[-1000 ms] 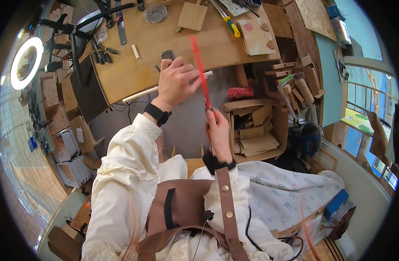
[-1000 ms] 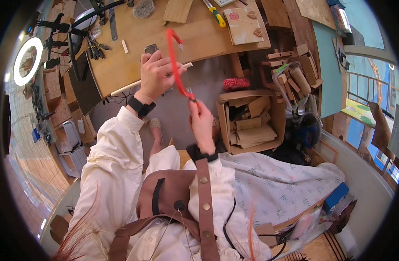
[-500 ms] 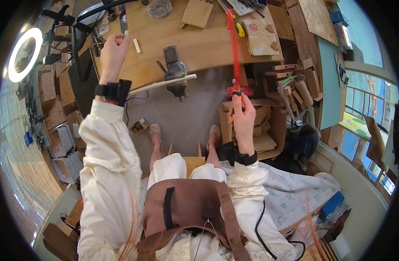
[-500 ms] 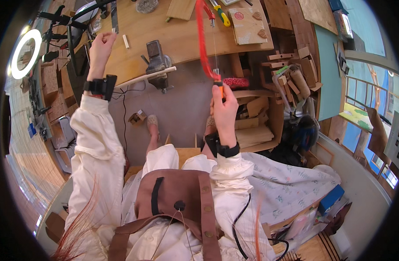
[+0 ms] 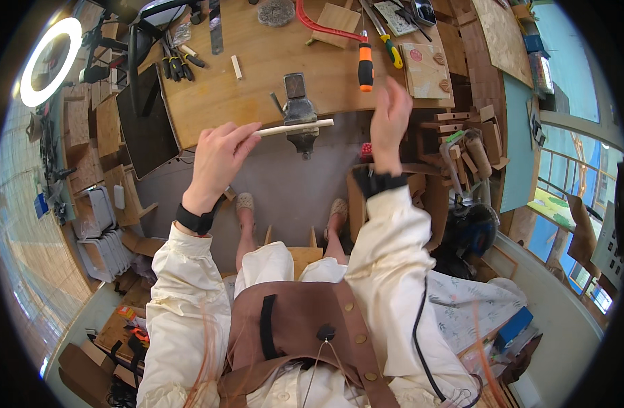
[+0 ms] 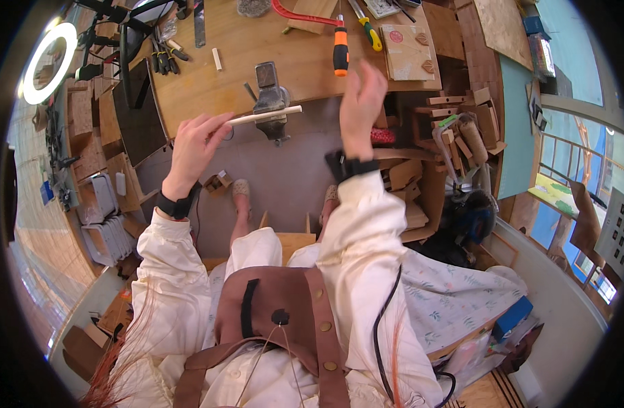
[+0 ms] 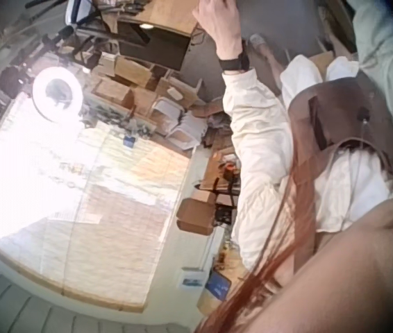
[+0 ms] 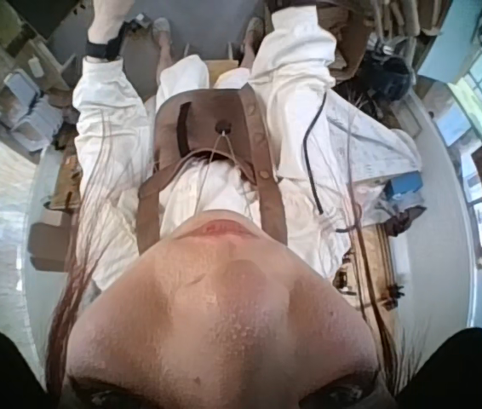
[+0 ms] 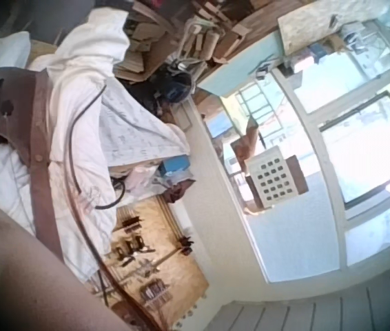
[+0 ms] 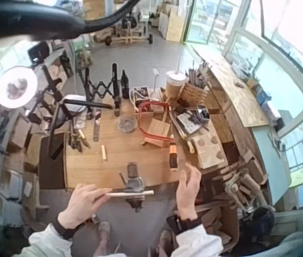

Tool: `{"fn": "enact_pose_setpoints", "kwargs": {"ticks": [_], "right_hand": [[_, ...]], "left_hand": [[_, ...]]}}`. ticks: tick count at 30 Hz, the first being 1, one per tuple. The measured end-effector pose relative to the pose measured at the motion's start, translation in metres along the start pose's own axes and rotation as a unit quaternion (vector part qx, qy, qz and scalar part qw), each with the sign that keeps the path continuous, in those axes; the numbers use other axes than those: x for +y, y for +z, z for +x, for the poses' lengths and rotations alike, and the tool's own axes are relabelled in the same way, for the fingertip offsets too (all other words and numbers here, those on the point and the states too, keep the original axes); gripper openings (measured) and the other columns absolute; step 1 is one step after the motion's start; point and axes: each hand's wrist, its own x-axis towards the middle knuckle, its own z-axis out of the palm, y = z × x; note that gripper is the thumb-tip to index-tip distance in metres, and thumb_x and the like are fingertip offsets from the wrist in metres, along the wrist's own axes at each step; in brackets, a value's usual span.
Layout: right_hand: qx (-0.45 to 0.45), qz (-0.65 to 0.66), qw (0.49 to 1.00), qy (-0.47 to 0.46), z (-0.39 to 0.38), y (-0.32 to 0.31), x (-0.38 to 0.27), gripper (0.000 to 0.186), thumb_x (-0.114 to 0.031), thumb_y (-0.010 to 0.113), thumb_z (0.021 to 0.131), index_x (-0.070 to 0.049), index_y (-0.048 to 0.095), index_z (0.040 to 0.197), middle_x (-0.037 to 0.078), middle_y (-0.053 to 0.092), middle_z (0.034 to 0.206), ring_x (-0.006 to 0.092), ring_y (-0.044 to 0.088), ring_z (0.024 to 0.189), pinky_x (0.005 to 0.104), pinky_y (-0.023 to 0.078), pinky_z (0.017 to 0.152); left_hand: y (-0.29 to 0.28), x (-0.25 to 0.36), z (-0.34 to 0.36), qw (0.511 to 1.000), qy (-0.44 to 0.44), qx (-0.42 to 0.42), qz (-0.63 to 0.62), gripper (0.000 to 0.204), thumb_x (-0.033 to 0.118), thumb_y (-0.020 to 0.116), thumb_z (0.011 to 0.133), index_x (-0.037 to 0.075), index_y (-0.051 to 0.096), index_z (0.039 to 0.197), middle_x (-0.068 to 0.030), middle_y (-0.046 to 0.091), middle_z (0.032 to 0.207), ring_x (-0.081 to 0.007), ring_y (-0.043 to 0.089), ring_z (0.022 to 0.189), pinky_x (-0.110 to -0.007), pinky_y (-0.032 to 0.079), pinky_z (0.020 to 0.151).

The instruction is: The person saws through a wooden dowel held in a vise using a hand saw, then repeats the process on the remaining piece of the dowel.

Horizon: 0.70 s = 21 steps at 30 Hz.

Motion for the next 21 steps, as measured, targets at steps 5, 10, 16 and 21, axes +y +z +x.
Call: {"fn": "enact_pose_setpoints", "kwargs": {"ticks": [5, 10, 16, 21], "right_hand": [[-0.171, 0.173, 0.951, 0.191, -0.134, -0.005, -0.026, 0.025, -0.022, 0.047, 0.102, 0.0, 0.055, 0.112, 0.011, 0.058, 0.107, 0.0211, 0.054, 0.104, 0.0327, 0.042, 0.094], [-0.218, 0.273, 0.918, 0.187, -0.132, 0.028, -0.059, 0.045, -0.034, 0.059, 0.095, 0.0, 0.053, 0.124, 0.014, 0.057, 0.119, 0.0255, 0.05, 0.118, 0.0328, 0.038, 0.1], [-0.399, -0.23, 0.887, -0.027, -0.078, 0.008, -0.055, 0.031, -0.038, 0.065, 0.086, -0.008, 0.064, 0.092, 0.013, 0.068, 0.074, 0.0361, 0.067, 0.075, 0.0447, 0.053, 0.065], [-0.407, -0.165, 0.898, -0.025, -0.047, -0.026, -0.078, 0.023, -0.019, 0.073, 0.081, -0.001, 0.06, 0.088, 0.014, 0.067, 0.073, 0.032, 0.068, 0.066, 0.0399, 0.053, 0.059]], "left_hand": [[0.009, 0.003, -0.001, 0.996, -0.043, 0.025, -0.075, 0.017, 0.026, 0.065, 0.088, 0.013, 0.073, 0.097, -0.0078, 0.056, 0.068, -0.027, 0.055, 0.065, -0.037, 0.041, 0.061], [0.013, 0.001, 0.001, 0.996, -0.037, 0.03, -0.078, 0.018, 0.026, 0.066, 0.088, 0.013, 0.073, 0.098, -0.0073, 0.055, 0.067, -0.0268, 0.054, 0.065, -0.037, 0.04, 0.062], [0.011, 0.003, 0.001, 0.997, -0.029, 0.044, -0.061, 0.018, 0.026, 0.065, 0.089, 0.012, 0.073, 0.098, -0.0067, 0.054, 0.067, -0.0257, 0.052, 0.064, -0.037, 0.039, 0.063], [0.019, -0.001, 0.003, 0.996, -0.032, 0.035, -0.079, 0.018, 0.025, 0.066, 0.089, 0.013, 0.073, 0.099, -0.0063, 0.052, 0.065, -0.0255, 0.052, 0.063, -0.038, 0.04, 0.063]]}}
